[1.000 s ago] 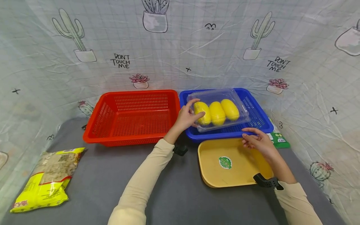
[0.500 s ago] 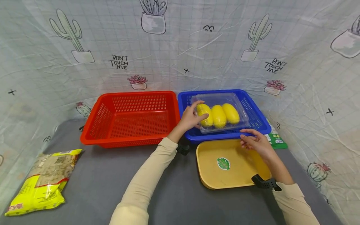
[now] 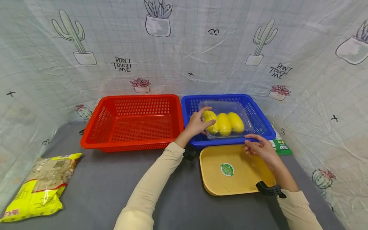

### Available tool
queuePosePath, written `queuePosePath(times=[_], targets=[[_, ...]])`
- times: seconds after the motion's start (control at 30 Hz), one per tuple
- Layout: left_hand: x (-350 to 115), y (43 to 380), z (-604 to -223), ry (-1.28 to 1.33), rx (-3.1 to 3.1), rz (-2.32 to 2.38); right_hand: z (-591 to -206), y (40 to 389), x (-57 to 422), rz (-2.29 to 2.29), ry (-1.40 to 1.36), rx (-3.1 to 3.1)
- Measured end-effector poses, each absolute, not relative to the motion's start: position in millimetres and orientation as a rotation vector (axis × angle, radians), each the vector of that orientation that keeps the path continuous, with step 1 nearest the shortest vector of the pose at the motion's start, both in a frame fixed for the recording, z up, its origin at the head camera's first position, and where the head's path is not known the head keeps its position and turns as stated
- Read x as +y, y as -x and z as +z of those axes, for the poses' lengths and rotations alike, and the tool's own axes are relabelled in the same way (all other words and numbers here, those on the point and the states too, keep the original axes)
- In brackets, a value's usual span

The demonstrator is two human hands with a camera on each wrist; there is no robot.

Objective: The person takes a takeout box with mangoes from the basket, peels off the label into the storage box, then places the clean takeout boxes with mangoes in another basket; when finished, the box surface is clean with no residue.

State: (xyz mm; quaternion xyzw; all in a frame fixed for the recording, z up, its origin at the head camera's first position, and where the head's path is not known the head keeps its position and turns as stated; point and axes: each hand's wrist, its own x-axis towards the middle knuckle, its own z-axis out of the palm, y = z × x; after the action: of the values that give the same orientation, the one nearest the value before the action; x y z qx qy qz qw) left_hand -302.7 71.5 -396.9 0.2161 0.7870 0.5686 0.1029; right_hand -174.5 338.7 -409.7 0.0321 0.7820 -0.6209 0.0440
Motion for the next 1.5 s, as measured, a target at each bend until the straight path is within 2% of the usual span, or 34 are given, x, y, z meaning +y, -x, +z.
queuePosePath(times=[0.63, 0.87, 1.5], targets=[[69, 298, -394, -0.534, 2.417, 1.379, -414, 171, 337, -1.905, -0.118, 2.369], [68, 298, -389, -0.569, 2.435, 1.204, -415, 172, 338, -1.905, -0.094, 2.384], [78, 300, -391, -0.506, 2.512, 1.092, -411, 173, 339, -1.874, -0.103, 2.417]])
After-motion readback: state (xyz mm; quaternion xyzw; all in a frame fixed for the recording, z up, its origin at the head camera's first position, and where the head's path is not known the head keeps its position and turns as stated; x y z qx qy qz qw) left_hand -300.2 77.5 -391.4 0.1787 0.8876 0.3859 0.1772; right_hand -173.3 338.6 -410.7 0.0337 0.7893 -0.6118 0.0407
